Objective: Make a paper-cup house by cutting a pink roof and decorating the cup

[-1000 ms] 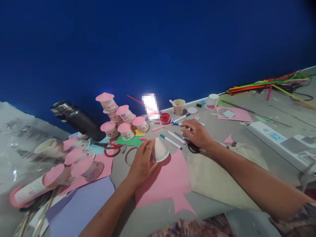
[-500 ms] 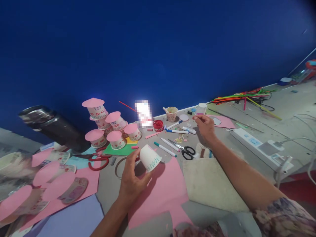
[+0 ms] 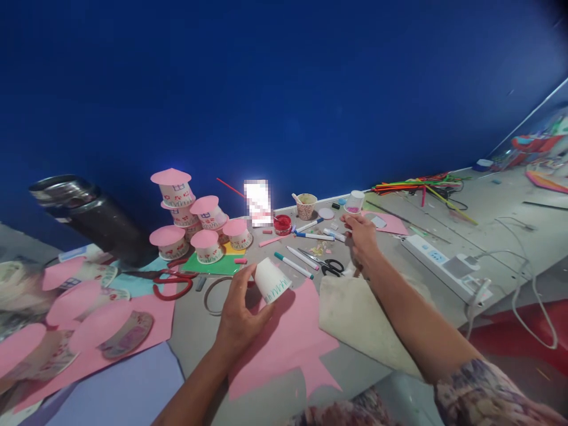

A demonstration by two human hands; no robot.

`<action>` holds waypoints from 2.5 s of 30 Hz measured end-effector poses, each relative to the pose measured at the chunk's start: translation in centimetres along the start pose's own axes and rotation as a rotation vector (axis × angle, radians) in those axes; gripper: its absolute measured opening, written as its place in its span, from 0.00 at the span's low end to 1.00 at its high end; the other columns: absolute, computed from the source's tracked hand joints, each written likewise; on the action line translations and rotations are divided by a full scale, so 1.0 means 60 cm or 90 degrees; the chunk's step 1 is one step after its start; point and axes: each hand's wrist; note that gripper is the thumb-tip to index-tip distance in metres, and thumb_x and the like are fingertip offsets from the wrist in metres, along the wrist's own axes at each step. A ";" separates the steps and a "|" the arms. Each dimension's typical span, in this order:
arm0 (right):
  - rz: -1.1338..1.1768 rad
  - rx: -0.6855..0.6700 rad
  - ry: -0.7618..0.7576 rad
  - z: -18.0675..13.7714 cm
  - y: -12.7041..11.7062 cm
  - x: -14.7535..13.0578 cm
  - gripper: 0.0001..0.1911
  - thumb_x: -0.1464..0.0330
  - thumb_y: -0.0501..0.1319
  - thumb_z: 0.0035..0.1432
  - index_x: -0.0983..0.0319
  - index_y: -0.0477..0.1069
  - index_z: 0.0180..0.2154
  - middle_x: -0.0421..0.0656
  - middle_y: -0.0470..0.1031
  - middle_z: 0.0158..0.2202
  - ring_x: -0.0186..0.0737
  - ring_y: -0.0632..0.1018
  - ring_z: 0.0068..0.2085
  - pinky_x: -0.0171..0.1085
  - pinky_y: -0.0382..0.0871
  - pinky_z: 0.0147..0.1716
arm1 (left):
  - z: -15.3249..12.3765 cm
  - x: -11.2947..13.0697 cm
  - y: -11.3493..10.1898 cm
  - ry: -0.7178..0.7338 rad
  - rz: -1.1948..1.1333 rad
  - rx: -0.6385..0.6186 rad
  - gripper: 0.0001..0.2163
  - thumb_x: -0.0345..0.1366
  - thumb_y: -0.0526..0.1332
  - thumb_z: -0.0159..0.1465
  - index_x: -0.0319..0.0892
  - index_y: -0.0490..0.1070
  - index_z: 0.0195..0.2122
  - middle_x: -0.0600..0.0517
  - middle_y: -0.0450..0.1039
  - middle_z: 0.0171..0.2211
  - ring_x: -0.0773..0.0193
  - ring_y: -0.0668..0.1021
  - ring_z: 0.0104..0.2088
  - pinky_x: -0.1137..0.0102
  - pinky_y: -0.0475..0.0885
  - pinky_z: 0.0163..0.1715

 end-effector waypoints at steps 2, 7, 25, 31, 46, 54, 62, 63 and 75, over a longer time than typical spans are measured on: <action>-0.002 -0.054 -0.008 -0.006 0.013 -0.014 0.20 0.50 0.68 0.46 0.61 0.80 0.32 0.48 0.84 0.33 0.38 0.75 0.29 0.33 0.64 0.23 | 0.000 0.000 0.000 0.008 -0.006 -0.002 0.31 0.35 0.68 0.61 0.48 0.64 0.66 0.43 0.73 0.60 0.48 0.78 0.60 0.56 0.80 0.53; -0.023 -0.169 -0.097 -0.032 0.055 -0.046 0.17 0.54 0.66 0.52 0.61 0.81 0.35 0.47 0.86 0.35 0.38 0.75 0.29 0.35 0.67 0.25 | 0.001 -0.003 0.003 0.018 0.005 0.005 0.31 0.35 0.68 0.61 0.46 0.64 0.66 0.42 0.72 0.61 0.48 0.78 0.59 0.56 0.81 0.52; -0.354 -0.119 -0.231 0.019 0.006 0.032 0.16 0.61 0.58 0.58 0.61 0.83 0.35 0.47 0.85 0.33 0.46 0.79 0.33 0.42 0.70 0.37 | -0.002 -0.001 0.003 0.036 0.040 0.009 0.29 0.37 0.68 0.66 0.50 0.62 0.67 0.42 0.70 0.62 0.49 0.77 0.62 0.55 0.79 0.58; -0.436 -0.173 -0.273 0.019 0.006 0.042 0.14 0.63 0.59 0.59 0.60 0.83 0.36 0.47 0.86 0.37 0.47 0.80 0.37 0.42 0.71 0.40 | 0.000 0.008 0.006 -0.015 -0.002 0.028 0.27 0.43 0.69 0.66 0.49 0.65 0.65 0.42 0.68 0.60 0.49 0.76 0.61 0.58 0.82 0.53; -0.535 -0.248 -0.356 0.001 0.013 0.041 0.14 0.65 0.59 0.61 0.60 0.83 0.38 0.52 0.84 0.42 0.56 0.77 0.49 0.49 0.67 0.54 | 0.005 0.033 0.001 -0.161 -0.084 0.034 0.32 0.49 0.73 0.60 0.47 0.67 0.63 0.42 0.66 0.62 0.49 0.73 0.64 0.58 0.81 0.54; -0.528 -0.188 -0.342 0.019 0.003 0.041 0.16 0.64 0.56 0.62 0.60 0.83 0.36 0.50 0.85 0.39 0.52 0.79 0.42 0.47 0.71 0.47 | 0.004 0.030 0.005 -0.137 -0.076 0.056 0.32 0.52 0.72 0.61 0.47 0.67 0.63 0.41 0.67 0.60 0.48 0.75 0.61 0.57 0.82 0.52; -0.522 -0.279 -0.380 -0.010 0.025 0.038 0.11 0.66 0.60 0.61 0.58 0.83 0.35 0.49 0.85 0.40 0.53 0.78 0.49 0.46 0.68 0.54 | 0.001 0.016 0.004 -0.045 -0.012 0.027 0.28 0.42 0.70 0.64 0.49 0.65 0.65 0.42 0.67 0.59 0.50 0.77 0.59 0.61 0.83 0.49; -0.522 -0.287 -0.380 -0.012 0.026 0.038 0.11 0.66 0.61 0.61 0.58 0.83 0.35 0.49 0.85 0.40 0.53 0.78 0.48 0.46 0.68 0.54 | 0.000 0.014 0.004 -0.016 0.005 0.017 0.28 0.38 0.69 0.65 0.49 0.64 0.65 0.42 0.67 0.60 0.50 0.76 0.60 0.60 0.83 0.50; -0.521 -0.354 -0.404 -0.044 0.087 -0.049 0.14 0.64 0.58 0.66 0.57 0.83 0.39 0.45 0.86 0.39 0.46 0.82 0.40 0.40 0.70 0.41 | -0.009 0.007 0.003 0.116 0.114 -0.030 0.35 0.26 0.63 0.66 0.51 0.54 0.72 0.39 0.65 0.63 0.47 0.74 0.65 0.52 0.77 0.61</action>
Point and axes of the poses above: each hand's wrist, its own z-axis towards the middle knuckle, its own y-axis out of the palm, x = y × z
